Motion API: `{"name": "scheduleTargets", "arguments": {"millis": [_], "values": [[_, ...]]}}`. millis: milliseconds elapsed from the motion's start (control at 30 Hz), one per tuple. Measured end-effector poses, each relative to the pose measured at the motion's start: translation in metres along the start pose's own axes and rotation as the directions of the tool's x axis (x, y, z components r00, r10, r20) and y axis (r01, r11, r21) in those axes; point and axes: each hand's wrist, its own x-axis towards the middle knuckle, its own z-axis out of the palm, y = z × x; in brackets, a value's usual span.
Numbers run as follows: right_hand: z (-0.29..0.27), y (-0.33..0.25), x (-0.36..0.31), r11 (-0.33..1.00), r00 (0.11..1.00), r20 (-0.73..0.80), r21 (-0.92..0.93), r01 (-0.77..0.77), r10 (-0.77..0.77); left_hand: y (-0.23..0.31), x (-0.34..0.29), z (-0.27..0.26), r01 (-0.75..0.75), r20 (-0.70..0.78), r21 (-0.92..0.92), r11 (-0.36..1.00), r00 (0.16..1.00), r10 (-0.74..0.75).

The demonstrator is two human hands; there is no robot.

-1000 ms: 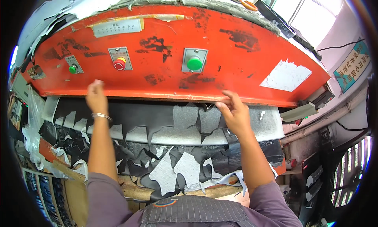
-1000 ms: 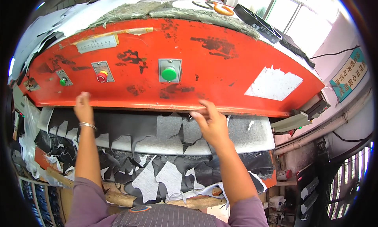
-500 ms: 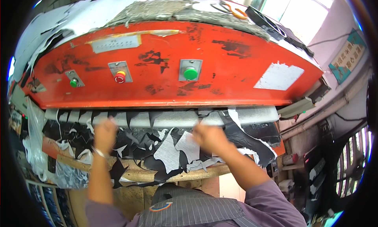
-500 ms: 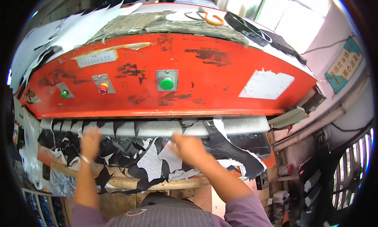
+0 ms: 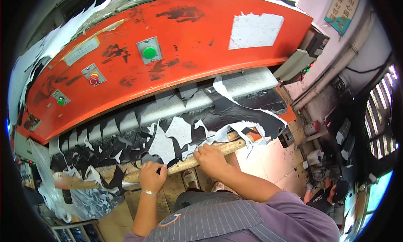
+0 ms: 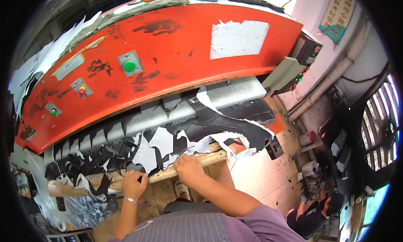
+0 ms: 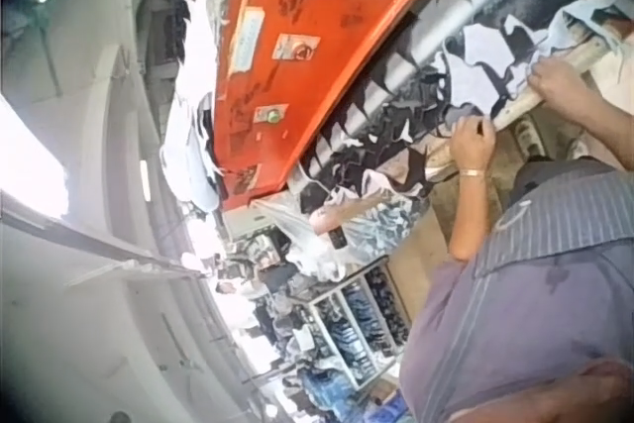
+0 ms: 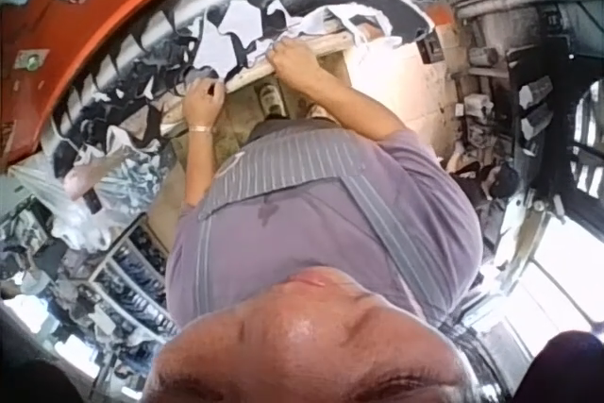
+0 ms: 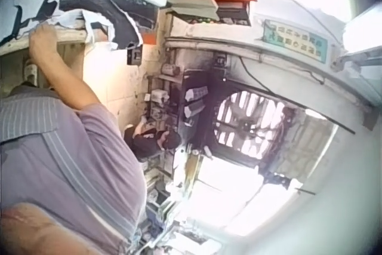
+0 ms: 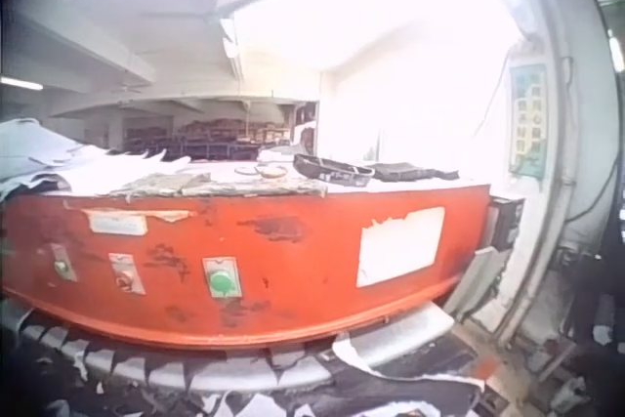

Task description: Operate a hydraulic press to cut shoe components from a large sheet of material using metal dies.

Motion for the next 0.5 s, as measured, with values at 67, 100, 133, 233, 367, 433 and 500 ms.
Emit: {"name": "scheduleTargets", "arguments": {"millis": [67, 100, 133, 233, 367, 433, 500], "values": [[-0.001, 0.003, 0.003, 0.999, 0.999, 0.053, 0.037, -0.005, 0.003, 0.000, 0.003, -0.002, -0.040, 0.018, -0.008, 0.999, 0.999, 0.040], [-0.001, 0.009, 0.004, 0.999, 0.997, 0.070, 0.044, 0.013, -0.016, 0.000, 0.006, -0.004, -0.059, 0.031, -0.017, 0.998, 0.998, 0.060], [-0.006, 0.019, 0.016, 0.999, 0.998, 0.062, 0.043, 0.015, -0.018, -0.001, 0.011, -0.011, -0.055, 0.090, -0.032, 0.998, 0.994, 0.057], [-0.036, 0.043, 0.062, 0.934, 0.767, 0.631, 0.331, -0.131, -0.116, -0.004, 0.036, -0.035, 0.000, 0.287, -0.118, 0.993, 0.957, 0.034], [-0.039, 0.099, 0.176, 0.918, 0.969, 0.234, 0.360, -0.164, 0.082, -0.016, 0.101, -0.046, 0.291, 0.538, -0.224, 0.930, 0.832, -0.131], [-0.011, 0.134, 0.228, 0.942, 0.978, -0.009, 0.269, -0.200, 0.210, -0.024, 0.142, -0.024, 0.367, 0.471, -0.364, 0.856, 0.866, -0.171], [0.024, 0.152, 0.279, 0.945, 0.928, -0.183, 0.079, -0.317, 0.326, -0.034, 0.182, -0.001, 0.453, 0.462, -0.514, 0.728, 0.862, -0.210]]}}
